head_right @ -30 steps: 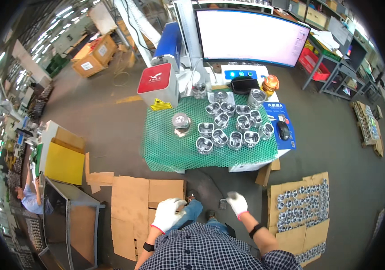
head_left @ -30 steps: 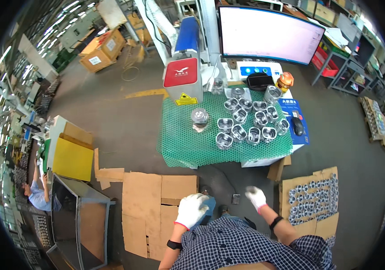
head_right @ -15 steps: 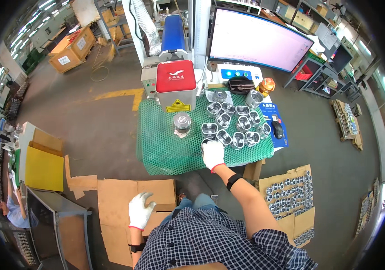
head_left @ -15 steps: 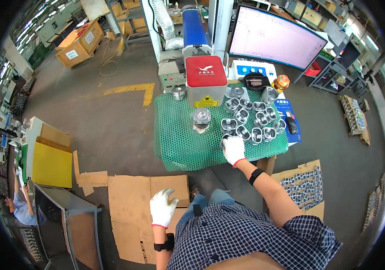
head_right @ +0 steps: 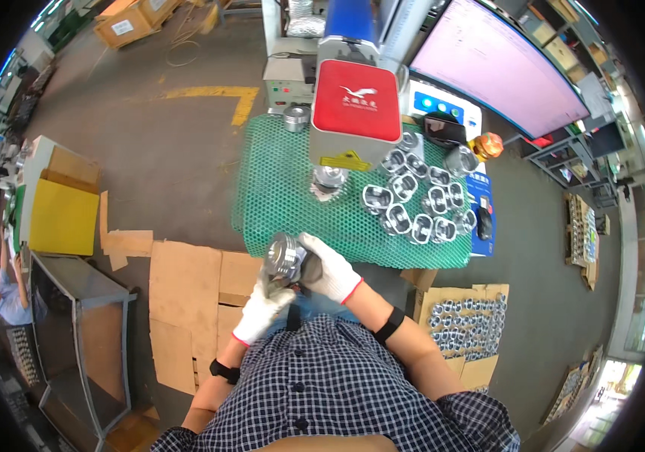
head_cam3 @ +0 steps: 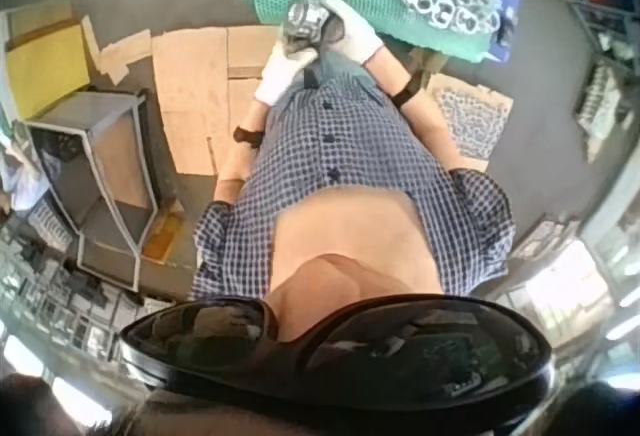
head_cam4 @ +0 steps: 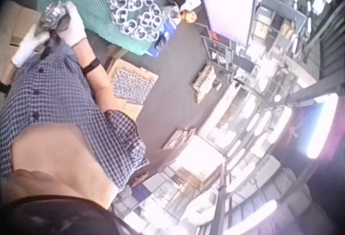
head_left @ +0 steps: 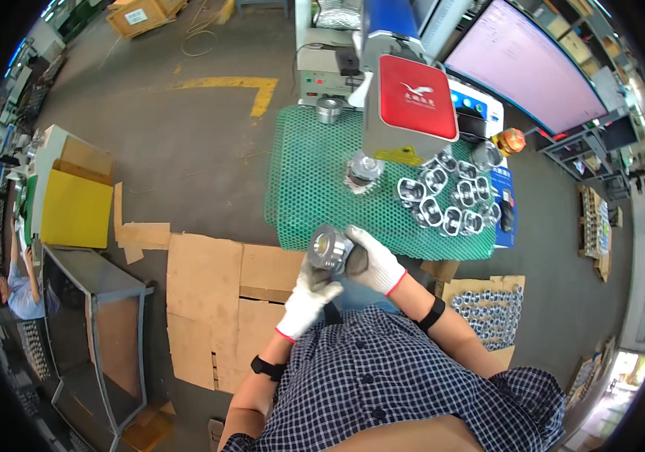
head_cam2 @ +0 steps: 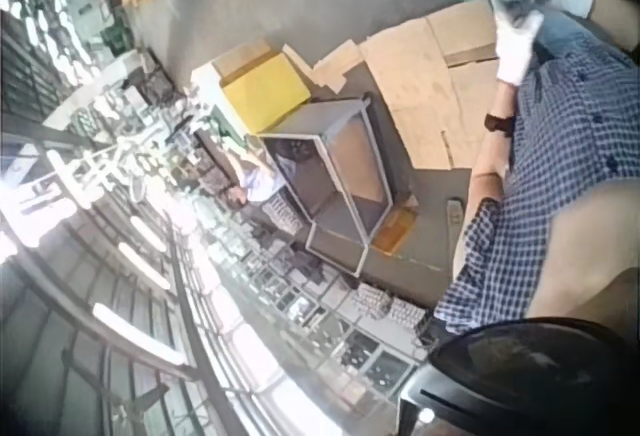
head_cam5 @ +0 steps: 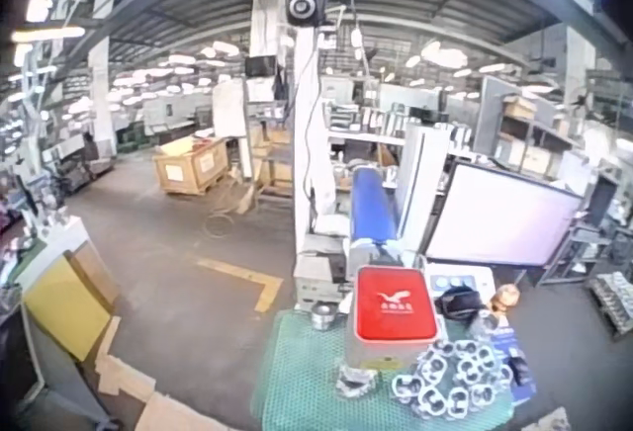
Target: Organizing metal pistons on a cardboard pallet on the floor and moving them to a laser marking workstation.
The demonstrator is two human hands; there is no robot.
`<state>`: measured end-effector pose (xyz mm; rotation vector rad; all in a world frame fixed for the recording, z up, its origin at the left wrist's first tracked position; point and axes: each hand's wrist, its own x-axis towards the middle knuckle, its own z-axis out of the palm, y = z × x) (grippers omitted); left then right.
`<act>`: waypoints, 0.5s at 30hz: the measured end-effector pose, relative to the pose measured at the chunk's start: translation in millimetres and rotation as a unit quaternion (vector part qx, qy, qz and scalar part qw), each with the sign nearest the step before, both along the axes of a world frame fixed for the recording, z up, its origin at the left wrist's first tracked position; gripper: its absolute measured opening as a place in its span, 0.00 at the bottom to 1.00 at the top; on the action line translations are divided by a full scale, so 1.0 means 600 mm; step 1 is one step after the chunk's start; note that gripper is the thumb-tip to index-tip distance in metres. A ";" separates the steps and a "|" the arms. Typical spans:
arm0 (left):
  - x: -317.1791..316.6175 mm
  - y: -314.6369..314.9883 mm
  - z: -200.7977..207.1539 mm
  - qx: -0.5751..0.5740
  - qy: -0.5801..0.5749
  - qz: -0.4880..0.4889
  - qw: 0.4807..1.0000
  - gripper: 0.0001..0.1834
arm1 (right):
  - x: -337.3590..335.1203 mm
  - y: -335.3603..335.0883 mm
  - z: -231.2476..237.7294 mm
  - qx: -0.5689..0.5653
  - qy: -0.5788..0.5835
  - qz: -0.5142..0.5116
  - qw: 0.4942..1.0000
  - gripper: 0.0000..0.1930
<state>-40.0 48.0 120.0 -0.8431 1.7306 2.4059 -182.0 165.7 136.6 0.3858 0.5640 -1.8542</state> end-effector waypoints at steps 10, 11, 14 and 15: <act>-0.085 -0.038 0.121 -0.400 0.043 0.083 0.912 0.38 | -0.061 0.026 0.041 0.099 0.188 0.173 0.962 0.25; -0.098 -0.040 0.131 -0.398 0.047 0.075 0.913 0.38 | -0.069 0.035 0.045 0.103 0.318 0.162 0.929 0.30; -0.136 -0.033 0.129 -0.459 0.033 -0.035 0.887 0.30 | -0.092 0.057 0.068 0.142 0.571 0.162 0.792 0.46; -0.150 -0.017 0.112 -0.483 0.054 -0.112 0.867 0.29 | -0.092 0.057 0.074 0.163 0.617 0.173 0.750 0.47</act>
